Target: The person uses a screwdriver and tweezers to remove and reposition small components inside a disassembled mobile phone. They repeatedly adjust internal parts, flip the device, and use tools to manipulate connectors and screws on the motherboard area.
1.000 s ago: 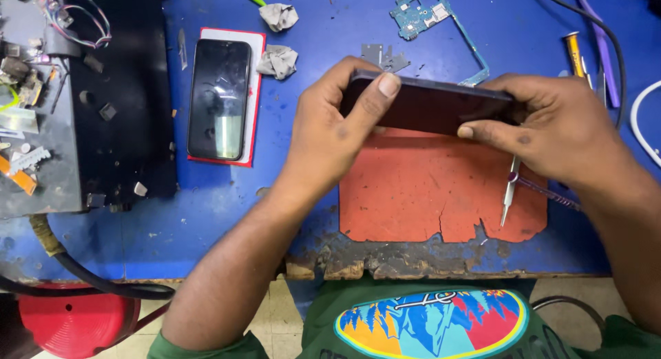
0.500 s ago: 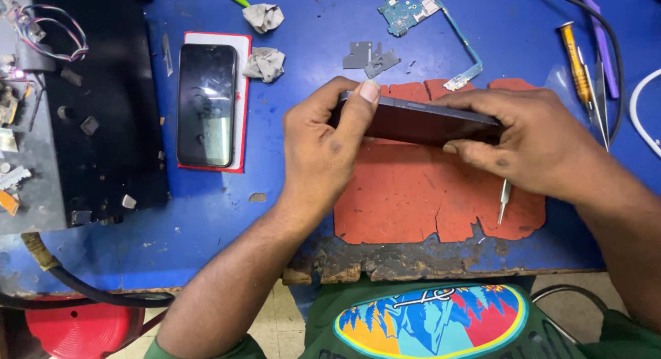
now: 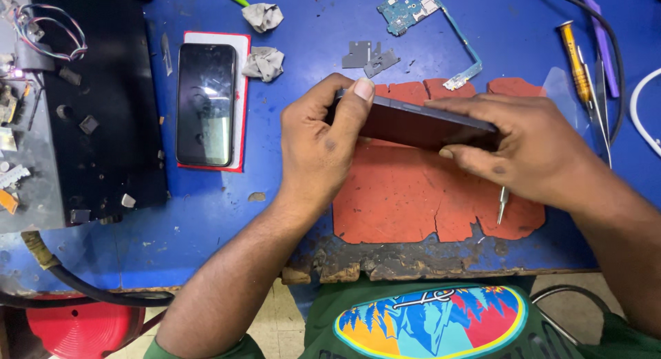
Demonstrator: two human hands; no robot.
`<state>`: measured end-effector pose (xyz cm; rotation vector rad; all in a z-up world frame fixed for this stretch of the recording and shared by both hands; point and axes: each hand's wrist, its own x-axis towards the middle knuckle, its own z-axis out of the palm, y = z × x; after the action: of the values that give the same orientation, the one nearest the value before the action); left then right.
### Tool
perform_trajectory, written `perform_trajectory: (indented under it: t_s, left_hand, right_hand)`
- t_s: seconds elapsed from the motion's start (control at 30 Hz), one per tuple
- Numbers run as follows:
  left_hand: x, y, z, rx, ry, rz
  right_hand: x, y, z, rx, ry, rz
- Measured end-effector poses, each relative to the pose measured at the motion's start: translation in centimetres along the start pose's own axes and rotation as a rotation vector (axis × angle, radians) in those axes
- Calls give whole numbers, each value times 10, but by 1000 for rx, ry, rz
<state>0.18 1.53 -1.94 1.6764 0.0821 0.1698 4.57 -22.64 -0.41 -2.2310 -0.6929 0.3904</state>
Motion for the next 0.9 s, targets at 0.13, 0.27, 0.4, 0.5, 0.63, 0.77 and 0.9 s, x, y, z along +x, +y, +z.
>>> perform_trajectory:
  t_s: [0.13, 0.27, 0.4, 0.5, 0.63, 0.77, 0.9]
  left_hand:
    - [1, -2, -1, -3, -15, -18]
    - [1, -3, -2, -200, -96, -122]
    - [1, -8, -4, -387, -183, -96]
    - [2, -13, -3, -514, -222, -125]
    - [2, -22, 5, -491, -266, -105]
    - [1, -22, 5, -409, -261, -74]
    - [0, -21, 5, -383, -243, -94]
  right_hand:
    - [1, 1, 0, 46, -13, 114]
    - [-3, 8, 2, 106, -66, 269]
    - [-10, 20, 3, 219, -44, 305]
    - [-14, 29, 2, 363, -49, 311]
    - [-15, 38, 3, 528, -93, 338]
    - [-12, 40, 2, 654, -150, 317]
    - [-11, 43, -2, 654, -223, 180]
